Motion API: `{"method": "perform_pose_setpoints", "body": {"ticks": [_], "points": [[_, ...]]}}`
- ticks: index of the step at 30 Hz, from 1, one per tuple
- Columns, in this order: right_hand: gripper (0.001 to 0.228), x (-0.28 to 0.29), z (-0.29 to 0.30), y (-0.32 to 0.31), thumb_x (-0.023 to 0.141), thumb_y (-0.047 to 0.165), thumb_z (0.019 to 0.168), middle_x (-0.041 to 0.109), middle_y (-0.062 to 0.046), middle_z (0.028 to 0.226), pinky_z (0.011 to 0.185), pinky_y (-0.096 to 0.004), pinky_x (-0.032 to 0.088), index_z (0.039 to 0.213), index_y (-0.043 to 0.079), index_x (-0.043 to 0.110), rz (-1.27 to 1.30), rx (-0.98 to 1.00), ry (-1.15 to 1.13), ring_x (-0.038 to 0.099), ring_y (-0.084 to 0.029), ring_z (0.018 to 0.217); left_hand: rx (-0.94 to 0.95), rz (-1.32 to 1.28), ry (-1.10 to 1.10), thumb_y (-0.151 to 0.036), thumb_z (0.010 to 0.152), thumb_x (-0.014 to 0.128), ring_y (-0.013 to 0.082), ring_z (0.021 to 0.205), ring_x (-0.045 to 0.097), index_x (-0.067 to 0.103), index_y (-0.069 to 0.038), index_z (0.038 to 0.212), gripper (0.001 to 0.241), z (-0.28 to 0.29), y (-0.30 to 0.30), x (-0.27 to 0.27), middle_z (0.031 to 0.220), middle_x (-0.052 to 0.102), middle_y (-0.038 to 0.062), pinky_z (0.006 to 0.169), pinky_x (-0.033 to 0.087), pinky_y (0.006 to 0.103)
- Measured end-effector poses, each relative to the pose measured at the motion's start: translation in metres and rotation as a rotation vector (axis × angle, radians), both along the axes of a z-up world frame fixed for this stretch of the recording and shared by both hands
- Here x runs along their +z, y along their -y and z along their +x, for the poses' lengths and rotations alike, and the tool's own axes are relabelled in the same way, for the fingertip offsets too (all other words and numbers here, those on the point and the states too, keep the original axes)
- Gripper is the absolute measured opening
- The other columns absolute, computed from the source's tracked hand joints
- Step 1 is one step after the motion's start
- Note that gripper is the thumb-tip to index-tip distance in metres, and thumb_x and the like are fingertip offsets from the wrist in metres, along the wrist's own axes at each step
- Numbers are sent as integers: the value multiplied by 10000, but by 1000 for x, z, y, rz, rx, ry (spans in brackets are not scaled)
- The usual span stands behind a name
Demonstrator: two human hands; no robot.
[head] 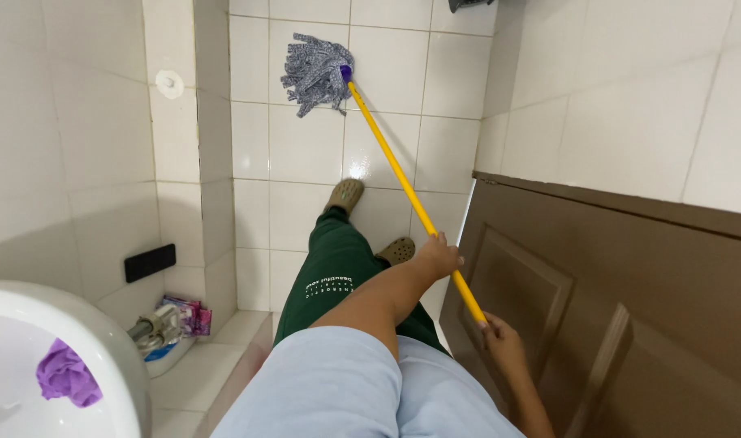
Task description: Cleaning the bathroom by wiping tiled walls with a cloth and mopping the tiled floor.
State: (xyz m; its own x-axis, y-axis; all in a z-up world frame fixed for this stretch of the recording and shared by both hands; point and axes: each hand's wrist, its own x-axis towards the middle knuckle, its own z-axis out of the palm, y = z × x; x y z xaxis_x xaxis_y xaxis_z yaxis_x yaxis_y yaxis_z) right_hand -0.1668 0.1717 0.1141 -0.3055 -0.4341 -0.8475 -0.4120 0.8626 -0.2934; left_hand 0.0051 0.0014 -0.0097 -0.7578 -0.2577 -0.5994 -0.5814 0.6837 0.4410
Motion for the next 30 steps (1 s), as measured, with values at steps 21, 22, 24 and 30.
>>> {"method": "perform_pose_setpoints", "body": {"ticks": [21, 22, 24, 30], "points": [[453, -23, 238, 231, 667, 219, 963, 621, -51, 735, 478, -282, 405, 1401, 112, 621, -53, -154, 301, 483, -111, 529, 399, -89, 307, -149, 953, 574, 436, 1539, 165, 422, -224, 1513, 586, 218, 185, -25, 1685, 198, 97, 1216, 237, 568], [449, -16, 233, 223, 663, 218, 967, 613, -43, 716, 448, -274, 386, 1402, 114, 618, -39, -181, 306, 466, -100, 499, 413, -111, 273, -174, 987, 553, 475, 1531, 180, 449, -186, 1485, 508, 212, 173, -34, 1672, 227, 124, 1215, 260, 562], [446, -5, 221, 198, 659, 217, 971, 606, -35, 697, 418, -266, 368, 1403, 115, 614, -31, -210, 306, 450, -89, 470, 426, -139, 234, -199, 1022, 530, 514, 1523, 195, 476, -149, 1457, 441, 199, 145, -47, 1658, 257, 150, 1213, 283, 556], [448, -9, 166, 58, 644, 222, 972, 603, -50, 685, 340, -278, 320, 1407, 116, 620, -25, -326, 294, 415, -100, 403, 298, -161, 29, -188, 1055, 528, 634, 1448, 286, 548, -143, 1385, 334, 139, 37, -28, 1410, 527, 184, 1175, 326, 650]]}}
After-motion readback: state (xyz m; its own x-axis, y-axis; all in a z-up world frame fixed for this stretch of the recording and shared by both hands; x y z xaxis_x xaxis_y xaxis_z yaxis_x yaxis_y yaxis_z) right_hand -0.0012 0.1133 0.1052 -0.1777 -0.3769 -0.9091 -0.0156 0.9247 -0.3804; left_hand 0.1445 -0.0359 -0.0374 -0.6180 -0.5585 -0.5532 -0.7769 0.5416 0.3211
